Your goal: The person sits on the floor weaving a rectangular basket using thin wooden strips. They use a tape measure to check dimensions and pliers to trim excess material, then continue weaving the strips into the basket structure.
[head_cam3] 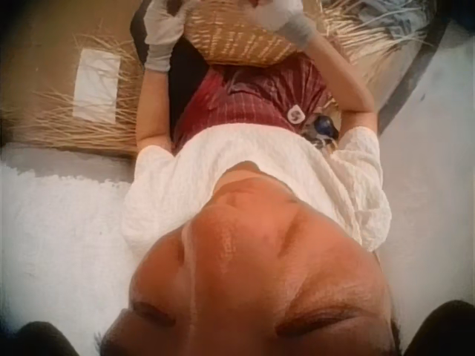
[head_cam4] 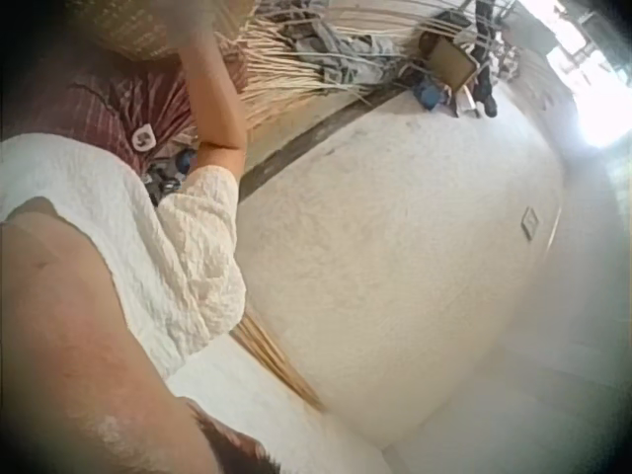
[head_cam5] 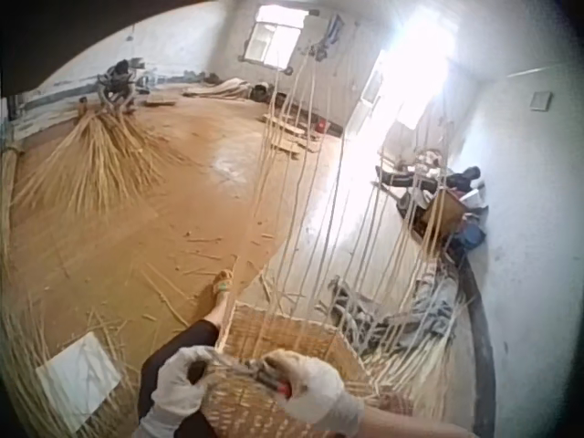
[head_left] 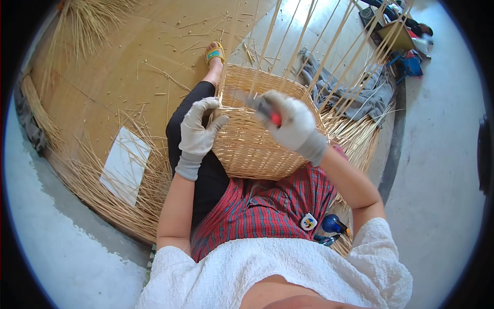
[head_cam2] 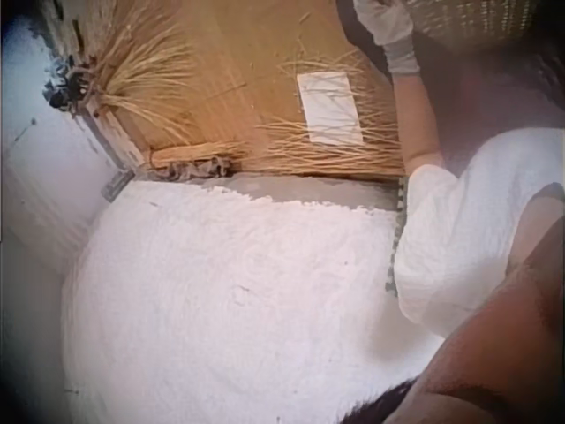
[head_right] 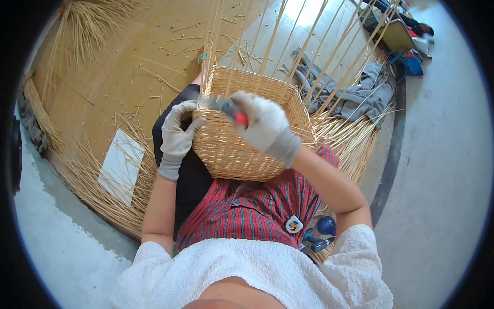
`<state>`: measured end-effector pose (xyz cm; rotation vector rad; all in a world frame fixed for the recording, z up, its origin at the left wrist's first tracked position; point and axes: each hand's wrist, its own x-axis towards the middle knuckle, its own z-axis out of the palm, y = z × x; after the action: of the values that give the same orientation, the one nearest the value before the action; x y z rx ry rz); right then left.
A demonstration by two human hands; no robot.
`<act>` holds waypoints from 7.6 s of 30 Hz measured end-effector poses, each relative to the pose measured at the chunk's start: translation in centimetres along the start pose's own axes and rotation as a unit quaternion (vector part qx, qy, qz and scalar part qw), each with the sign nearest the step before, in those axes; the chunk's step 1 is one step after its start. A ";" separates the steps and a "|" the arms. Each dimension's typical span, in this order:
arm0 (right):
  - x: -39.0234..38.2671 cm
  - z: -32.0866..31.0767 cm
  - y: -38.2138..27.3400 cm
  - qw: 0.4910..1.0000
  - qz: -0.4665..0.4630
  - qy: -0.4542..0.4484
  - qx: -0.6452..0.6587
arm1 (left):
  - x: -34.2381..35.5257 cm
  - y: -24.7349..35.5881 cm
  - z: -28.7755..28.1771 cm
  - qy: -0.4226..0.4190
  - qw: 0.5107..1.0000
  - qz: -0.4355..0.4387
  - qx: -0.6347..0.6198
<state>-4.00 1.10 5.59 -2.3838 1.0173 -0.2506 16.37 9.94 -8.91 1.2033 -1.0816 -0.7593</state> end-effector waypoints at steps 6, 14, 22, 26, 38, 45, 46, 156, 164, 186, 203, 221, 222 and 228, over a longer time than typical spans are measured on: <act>-1.5 9.8 0.5 0.959 0.016 0.139 0.248 | 2.1 0.7 -2.6 -0.120 0.989 -0.012 0.088; 0.0 11.0 0.2 0.910 0.118 0.155 0.367 | 4.2 2.9 -2.3 -0.232 0.950 0.031 0.207; 0.7 10.3 0.0 0.945 0.066 0.137 0.291 | 0.7 0.6 -2.0 -0.113 0.986 -0.099 -0.067; 0.9 10.6 -0.3 0.962 0.074 0.138 0.222 | 0.6 0.3 -2.1 -0.094 0.993 -0.053 -0.037; -0.7 11.6 -0.5 0.955 0.036 0.227 0.189 | 1.0 0.7 -2.1 -0.078 0.977 0.101 0.168; -16.6 5.0 1.7 0.978 0.160 0.032 0.133 | 0.1 2.5 0.0 -0.048 0.932 0.142 0.329; -19.0 4.1 3.5 0.973 0.160 0.110 0.123 | -0.5 3.8 1.2 -0.024 0.921 0.140 0.364; -19.8 2.0 10.1 0.952 0.046 -0.008 0.302 | -9.0 5.8 18.5 -0.313 0.873 -0.361 -0.092; -20.7 2.9 9.0 0.949 0.025 0.065 0.307 | -8.1 7.2 16.8 -0.343 0.848 -0.393 -0.089; -20.1 11.7 17.8 0.686 0.347 0.130 0.626 | -7.8 1.5 11.7 -0.235 0.791 -0.010 0.564; -20.5 13.1 18.2 0.819 0.399 0.071 0.405 | -6.2 -0.6 12.1 -0.217 0.754 0.035 0.619; -18.1 15.1 12.5 0.782 0.314 -0.019 0.539 | -7.9 0.7 11.8 -0.224 0.781 -0.002 0.583; -18.6 15.9 12.6 0.788 0.316 -0.010 0.528 | -7.8 1.1 12.0 -0.230 0.779 -0.010 0.584; -18.7 17.6 14.8 0.791 0.343 0.035 0.506 | -7.6 -0.5 11.8 -0.222 0.776 0.008 0.590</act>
<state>-19.79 13.00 -16.54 -0.9691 1.2666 -0.4569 2.81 12.67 -11.14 2.0996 -2.1137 -0.2703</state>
